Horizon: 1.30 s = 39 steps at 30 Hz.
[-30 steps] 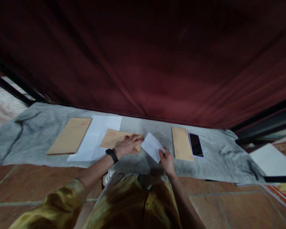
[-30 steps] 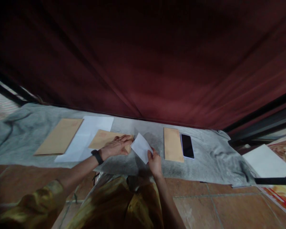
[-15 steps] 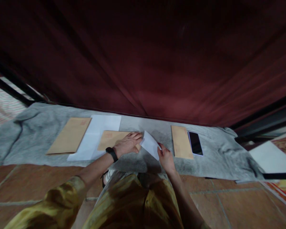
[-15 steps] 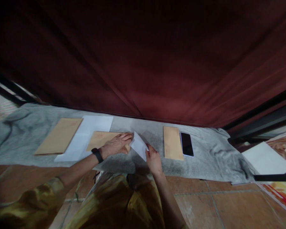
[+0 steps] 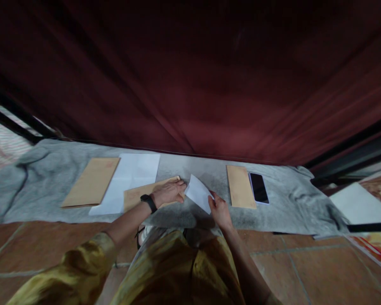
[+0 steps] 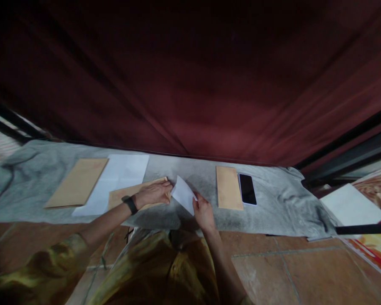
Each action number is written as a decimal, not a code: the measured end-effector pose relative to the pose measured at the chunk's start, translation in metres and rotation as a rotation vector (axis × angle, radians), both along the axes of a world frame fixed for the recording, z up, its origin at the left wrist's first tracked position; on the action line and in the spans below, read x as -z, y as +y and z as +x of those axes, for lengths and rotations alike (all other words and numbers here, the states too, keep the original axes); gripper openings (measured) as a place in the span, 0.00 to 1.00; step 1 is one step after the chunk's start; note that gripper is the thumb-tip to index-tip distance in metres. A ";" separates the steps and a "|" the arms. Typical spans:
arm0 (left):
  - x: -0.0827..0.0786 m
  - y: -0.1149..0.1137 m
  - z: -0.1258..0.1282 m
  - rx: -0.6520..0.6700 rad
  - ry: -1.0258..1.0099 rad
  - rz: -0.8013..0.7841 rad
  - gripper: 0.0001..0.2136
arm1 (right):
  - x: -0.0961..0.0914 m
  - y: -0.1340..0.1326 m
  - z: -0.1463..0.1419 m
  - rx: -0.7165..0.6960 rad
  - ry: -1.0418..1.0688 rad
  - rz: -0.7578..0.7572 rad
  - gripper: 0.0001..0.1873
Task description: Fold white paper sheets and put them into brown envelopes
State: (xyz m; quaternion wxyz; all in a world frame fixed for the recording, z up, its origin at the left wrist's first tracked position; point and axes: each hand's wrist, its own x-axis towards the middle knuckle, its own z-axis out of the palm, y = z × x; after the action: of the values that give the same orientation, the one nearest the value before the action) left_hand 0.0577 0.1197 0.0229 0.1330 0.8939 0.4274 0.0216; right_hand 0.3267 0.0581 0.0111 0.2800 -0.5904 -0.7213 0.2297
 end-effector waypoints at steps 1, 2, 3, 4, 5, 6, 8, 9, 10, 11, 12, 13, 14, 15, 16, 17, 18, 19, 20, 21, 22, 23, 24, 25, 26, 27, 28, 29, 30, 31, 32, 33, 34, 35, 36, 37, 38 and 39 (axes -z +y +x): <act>-0.001 -0.002 0.000 -0.012 -0.003 -0.007 0.13 | -0.001 0.000 0.001 0.008 0.006 0.002 0.19; -0.002 -0.005 0.000 -0.020 -0.009 -0.008 0.11 | -0.001 -0.001 0.002 0.013 0.014 0.005 0.19; -0.003 -0.008 0.000 -0.020 -0.019 -0.003 0.10 | -0.002 -0.001 0.002 0.015 0.025 0.007 0.19; -0.004 -0.012 0.000 -0.013 -0.030 0.007 0.08 | -0.002 -0.002 0.003 0.016 0.037 0.009 0.19; -0.005 -0.016 0.000 -0.004 -0.040 0.019 0.07 | -0.003 -0.002 0.004 0.017 0.048 0.009 0.19; -0.006 -0.019 0.001 0.002 -0.048 0.034 0.07 | -0.004 -0.003 0.005 0.019 0.059 0.010 0.19; -0.007 -0.025 0.003 0.005 -0.052 0.063 0.10 | -0.006 -0.004 0.008 0.029 0.090 0.012 0.19; -0.008 -0.027 0.003 0.001 -0.051 0.074 0.11 | -0.008 -0.004 0.009 0.041 0.112 0.010 0.19; -0.008 -0.028 0.004 -0.003 -0.050 0.080 0.11 | -0.009 -0.005 0.010 0.059 0.137 0.004 0.20; -0.009 -0.029 0.004 -0.003 -0.052 0.083 0.10 | -0.010 -0.005 0.011 0.080 0.163 -0.007 0.21; -0.009 -0.029 0.004 0.003 -0.056 0.083 0.09 | -0.011 -0.005 0.012 0.100 0.184 -0.022 0.22; -0.009 -0.029 0.003 0.013 -0.063 0.084 0.08 | -0.013 -0.005 0.012 0.114 0.200 -0.037 0.23; -0.009 -0.030 0.003 0.024 -0.069 0.088 0.07 | -0.013 -0.005 0.011 0.120 0.210 -0.045 0.23; -0.009 -0.031 0.003 0.033 -0.074 0.095 0.06 | -0.014 -0.005 0.011 0.113 0.212 -0.047 0.23; -0.009 -0.032 0.003 0.038 -0.074 0.107 0.06 | -0.015 -0.004 0.009 0.097 0.209 -0.040 0.22; -0.008 -0.034 0.004 0.039 -0.068 0.122 0.06 | -0.015 -0.004 0.008 0.074 0.202 -0.028 0.21; -0.007 -0.037 0.004 0.035 -0.059 0.139 0.06 | -0.015 -0.002 0.006 0.049 0.194 -0.013 0.20; -0.005 -0.040 0.005 0.031 -0.045 0.155 0.07 | -0.015 -0.001 0.004 0.023 0.187 0.001 0.19; -0.004 -0.042 0.007 0.026 -0.030 0.171 0.08 | -0.014 0.000 0.002 -0.004 0.181 0.011 0.19; -0.003 -0.045 0.008 0.021 -0.012 0.183 0.09 | -0.013 0.002 0.001 -0.031 0.176 0.017 0.19; -0.002 -0.047 0.009 0.018 0.007 0.191 0.09 | -0.012 0.003 -0.001 -0.057 0.169 0.017 0.19; -0.001 -0.049 0.009 0.014 0.025 0.196 0.10 | -0.010 0.005 -0.003 -0.079 0.158 0.011 0.19; 0.000 -0.050 0.010 0.009 0.041 0.199 0.10 | -0.009 0.007 -0.005 -0.093 0.141 0.000 0.19; 0.000 -0.051 0.010 0.007 0.055 0.201 0.10 | -0.008 0.008 -0.006 -0.096 0.118 -0.017 0.20; 0.000 -0.052 0.010 0.006 0.067 0.203 0.10 | -0.007 0.011 -0.007 -0.093 0.089 -0.037 0.19; 0.001 -0.052 0.009 0.010 0.076 0.204 0.10 | -0.007 0.013 -0.008 -0.085 0.059 -0.058 0.19; 0.002 -0.053 0.008 0.015 0.084 0.206 0.12 | -0.008 0.017 -0.008 -0.080 0.030 -0.079 0.19; 0.003 -0.053 0.008 0.019 0.091 0.206 0.14 | -0.009 0.020 -0.008 -0.082 0.004 -0.098 0.19; 0.005 -0.054 0.007 0.023 0.096 0.204 0.16 | -0.011 0.025 -0.007 -0.093 -0.017 -0.116 0.18; 0.006 -0.054 0.006 0.023 0.096 0.202 0.18 | -0.014 0.030 -0.005 -0.109 -0.035 -0.132 0.18; 0.008 -0.055 0.006 0.022 0.095 0.201 0.19 | -0.017 0.035 -0.004 -0.125 -0.051 -0.144 0.17; 0.010 -0.056 0.005 0.020 0.090 0.200 0.20 | -0.020 0.041 -0.002 -0.139 -0.062 -0.153 0.17; 0.011 -0.057 0.005 0.018 0.085 0.202 0.20 | -0.023 0.046 0.000 -0.150 -0.069 -0.159 0.16; 0.011 -0.057 0.004 0.017 0.080 0.206 0.20 | -0.026 0.052 0.001 -0.158 -0.070 -0.164 0.16; 0.012 -0.058 0.004 0.016 0.078 0.212 0.20 | -0.029 0.056 0.002 -0.164 -0.066 -0.170 0.15; 0.011 -0.058 0.004 0.017 0.080 0.217 0.20 | -0.031 0.061 0.003 -0.167 -0.060 -0.179 0.13; 0.011 -0.058 0.004 0.018 0.085 0.220 0.19 | -0.033 0.065 0.003 -0.171 -0.054 -0.190 0.12; 0.010 -0.059 0.005 0.019 0.091 0.220 0.19 | -0.034 0.068 0.002 -0.170 -0.045 -0.208 0.11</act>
State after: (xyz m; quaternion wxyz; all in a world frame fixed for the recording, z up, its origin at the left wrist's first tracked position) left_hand 0.0624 0.0612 0.0130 0.0148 0.9073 0.4194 0.0262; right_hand 0.3292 0.1258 0.0452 0.1805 -0.5582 -0.7471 0.3125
